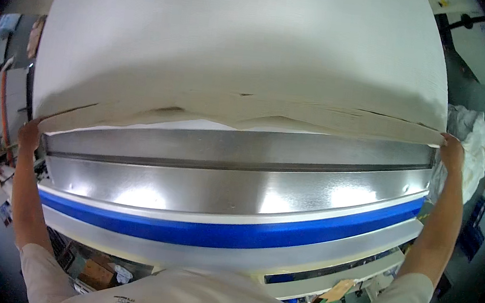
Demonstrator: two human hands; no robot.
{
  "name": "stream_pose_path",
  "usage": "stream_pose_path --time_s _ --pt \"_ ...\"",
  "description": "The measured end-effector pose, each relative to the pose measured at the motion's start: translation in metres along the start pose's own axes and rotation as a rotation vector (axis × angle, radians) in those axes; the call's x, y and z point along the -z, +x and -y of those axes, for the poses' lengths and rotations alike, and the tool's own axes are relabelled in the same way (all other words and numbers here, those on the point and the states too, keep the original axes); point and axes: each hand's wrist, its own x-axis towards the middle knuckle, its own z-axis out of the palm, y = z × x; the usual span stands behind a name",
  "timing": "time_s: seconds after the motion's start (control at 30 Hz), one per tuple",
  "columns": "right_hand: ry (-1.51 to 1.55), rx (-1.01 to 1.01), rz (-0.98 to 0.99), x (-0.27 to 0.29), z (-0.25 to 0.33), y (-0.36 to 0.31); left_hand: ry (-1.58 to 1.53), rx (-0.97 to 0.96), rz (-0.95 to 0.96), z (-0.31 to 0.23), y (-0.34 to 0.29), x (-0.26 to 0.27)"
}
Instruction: The person repeatedly folds large white sheets of paper in half by hand on a metal table. They align the edges and crease the fold, then place the folded paper onto a stack below the table surface.
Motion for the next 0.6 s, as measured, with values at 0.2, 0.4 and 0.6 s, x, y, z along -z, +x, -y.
stream_pose_path --time_s 0.2,0.4,0.6 --pt "0.013 0.105 -0.016 0.034 -0.056 -0.021 -0.081 0.081 -0.080 0.097 -0.056 0.002" --pt "-0.175 0.293 0.126 -0.011 -0.115 -0.104 0.113 -0.106 0.148 0.103 -0.129 -0.032" --pt "-0.278 0.337 0.387 -0.059 -0.035 -0.178 0.348 -0.330 0.521 0.086 -0.216 -0.125"
